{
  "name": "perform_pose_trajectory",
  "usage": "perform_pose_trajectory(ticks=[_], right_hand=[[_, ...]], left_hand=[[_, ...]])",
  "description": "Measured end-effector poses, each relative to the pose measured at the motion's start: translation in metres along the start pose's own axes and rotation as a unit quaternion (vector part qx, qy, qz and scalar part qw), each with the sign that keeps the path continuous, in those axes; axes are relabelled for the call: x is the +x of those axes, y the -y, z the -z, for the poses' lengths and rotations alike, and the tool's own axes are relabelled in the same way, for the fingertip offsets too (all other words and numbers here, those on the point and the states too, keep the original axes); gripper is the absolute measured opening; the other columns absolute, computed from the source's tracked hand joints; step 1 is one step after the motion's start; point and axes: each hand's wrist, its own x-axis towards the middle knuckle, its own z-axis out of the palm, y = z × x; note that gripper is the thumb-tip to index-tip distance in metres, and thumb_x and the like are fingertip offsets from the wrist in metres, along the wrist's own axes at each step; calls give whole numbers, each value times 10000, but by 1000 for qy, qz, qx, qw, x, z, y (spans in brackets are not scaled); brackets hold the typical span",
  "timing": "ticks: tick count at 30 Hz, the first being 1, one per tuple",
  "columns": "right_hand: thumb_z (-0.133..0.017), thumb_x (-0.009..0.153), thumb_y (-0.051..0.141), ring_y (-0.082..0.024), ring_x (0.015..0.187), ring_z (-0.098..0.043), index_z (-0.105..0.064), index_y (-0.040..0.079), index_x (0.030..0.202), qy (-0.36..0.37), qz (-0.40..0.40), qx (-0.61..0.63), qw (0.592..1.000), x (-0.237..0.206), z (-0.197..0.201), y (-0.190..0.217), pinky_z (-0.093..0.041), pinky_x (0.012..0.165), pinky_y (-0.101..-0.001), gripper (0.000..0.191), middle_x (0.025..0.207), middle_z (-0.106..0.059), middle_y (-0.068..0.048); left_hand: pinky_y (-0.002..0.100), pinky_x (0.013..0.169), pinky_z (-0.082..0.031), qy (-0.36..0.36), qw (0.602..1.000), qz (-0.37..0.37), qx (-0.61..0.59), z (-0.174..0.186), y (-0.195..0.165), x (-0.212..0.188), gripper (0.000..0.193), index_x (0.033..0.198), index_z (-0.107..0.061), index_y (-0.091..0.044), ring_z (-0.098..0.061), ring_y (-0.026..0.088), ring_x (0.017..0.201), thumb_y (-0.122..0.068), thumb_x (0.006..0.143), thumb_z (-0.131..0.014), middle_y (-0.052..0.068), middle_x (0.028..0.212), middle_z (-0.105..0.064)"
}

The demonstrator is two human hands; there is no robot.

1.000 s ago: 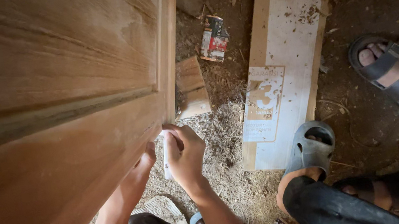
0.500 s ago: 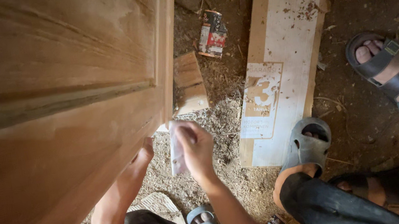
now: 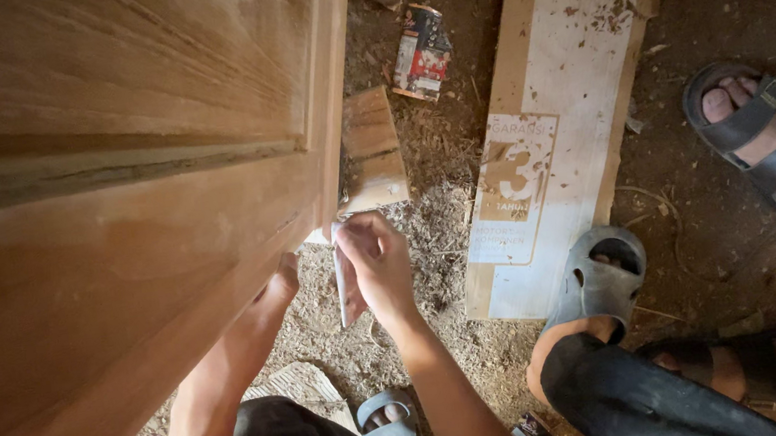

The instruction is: The person kneels on the ground and sands the edge and corner of a large wooden door panel using a small sanding block, rubbing along the wood edge repeatedly and repositioning the panel to sand different sections.

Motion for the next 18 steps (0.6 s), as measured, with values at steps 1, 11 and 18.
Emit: perform_pose_trajectory(ticks=[1,11,18], right_hand=[[-699,969,150,-116,779,-661,-689,28,996,-5,22,-22,1000,0,-2,2,-532,725,-283,125,882,-720,-58],[-675,973,101,-96,534,-641,-662,11,963,-32,88,-35,995,-7,-15,-4,-510,439,-237,92,758,-721,-77],[-672,966,60,-87,555,-640,-634,-2,924,-90,152,-43,983,3,-30,-9,-531,456,-245,84,762,-708,-62]], left_hand=[[424,627,-500,-3,1000,-5,-4,0,0,0,253,981,-760,-68,-673,279,648,-294,931,-658,132,802,-743],[433,638,-500,-28,998,-54,17,1,-2,0,226,931,-775,-54,-661,298,641,-263,922,-688,127,809,-751],[435,614,-499,-42,997,-62,27,2,-2,0,246,963,-777,-68,-668,298,647,-297,927,-695,127,824,-752]])
